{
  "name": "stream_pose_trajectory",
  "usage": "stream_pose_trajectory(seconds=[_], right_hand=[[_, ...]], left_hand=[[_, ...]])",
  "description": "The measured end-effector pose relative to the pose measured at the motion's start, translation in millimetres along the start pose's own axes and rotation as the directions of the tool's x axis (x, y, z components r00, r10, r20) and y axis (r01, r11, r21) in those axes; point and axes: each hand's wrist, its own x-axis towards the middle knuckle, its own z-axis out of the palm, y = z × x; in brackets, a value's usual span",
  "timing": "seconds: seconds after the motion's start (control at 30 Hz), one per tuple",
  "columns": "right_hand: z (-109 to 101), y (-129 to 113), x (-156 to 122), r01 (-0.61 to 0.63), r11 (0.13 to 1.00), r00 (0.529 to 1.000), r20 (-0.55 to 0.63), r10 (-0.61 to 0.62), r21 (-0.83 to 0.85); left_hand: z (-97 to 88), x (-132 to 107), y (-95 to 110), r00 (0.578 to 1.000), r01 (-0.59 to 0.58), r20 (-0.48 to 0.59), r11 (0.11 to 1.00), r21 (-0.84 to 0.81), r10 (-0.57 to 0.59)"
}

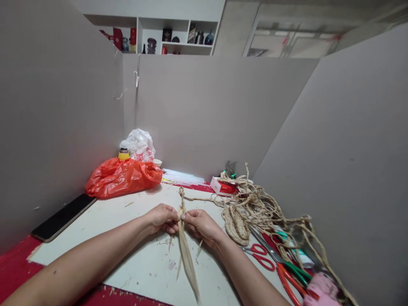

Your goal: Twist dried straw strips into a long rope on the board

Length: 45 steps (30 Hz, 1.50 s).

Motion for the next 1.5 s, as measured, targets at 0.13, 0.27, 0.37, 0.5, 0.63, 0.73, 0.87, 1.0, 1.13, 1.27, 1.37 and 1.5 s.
stream_pose_trajectory(seconds=[0.13, 0.27, 0.37, 0.5, 0.63, 0.73, 0.87, 1.0, 1.13, 1.27, 1.37, 1.5], right_hand=[[0, 0, 0, -0.002, 0.999, 1.0, 0.001, 0.002, 0.048], [0, 1, 1, 0.003, 0.998, 1.0, -0.022, -0.002, 0.059], [0, 2, 0, 0.004, 0.999, 1.0, -0.021, -0.003, 0.039], [-3, 5, 1, -0.023, 1.0, 1.0, -0.004, 0.023, 0.005], [-5, 6, 2, -0.053, 0.999, 0.998, 0.025, 0.054, -0.006], [-3, 4, 1, -0.043, 0.999, 0.999, 0.012, 0.043, -0.014], [0, 1, -1, -0.014, 1.0, 1.0, -0.012, 0.014, -0.015], [0, -1, -2, -0.033, 0.999, 0.999, -0.009, 0.033, -0.025], [0, -2, -3, -0.032, 0.999, 0.999, -0.012, 0.031, -0.025], [2, -2, -3, -0.026, 0.999, 0.999, -0.023, 0.025, -0.025], [2, -1, -2, -0.021, 0.999, 0.999, -0.033, 0.02, -0.035], [3, 0, -2, -0.012, 0.997, 0.998, -0.07, 0.007, -0.07]], left_hand=[[0.4, -3, 4, 0.999, 0.006, 0.041, 1.0, 0.019, -0.007], [-0.3, -2, 4, 0.998, -0.048, 0.045, 0.998, 0.039, 0.047], [-0.3, 1, 0, 0.999, -0.052, 0.007, 0.996, 0.072, 0.051], [0.5, 4, -5, 0.998, -0.054, -0.015, 0.994, 0.092, 0.056], [0.9, 5, -6, 0.997, -0.074, -0.026, 0.99, 0.119, 0.077], [0.9, 4, -6, 0.995, -0.101, -0.013, 0.987, 0.124, 0.103], [-0.1, 5, -7, 0.993, -0.117, -0.007, 0.983, 0.142, 0.119], [-1.5, 6, -8, 0.991, -0.13, 0.0, 0.976, 0.172, 0.132], [-1.9, 5, -8, 0.99, -0.138, 0.011, 0.974, 0.177, 0.138], [-1.0, 4, -6, 0.993, -0.115, 0.011, 0.979, 0.17, 0.115], [0.0, 3, -4, 0.994, -0.111, 0.004, 0.981, 0.159, 0.112], [-0.5, 4, -5, 0.992, -0.119, -0.026, 0.977, 0.176, 0.125]])
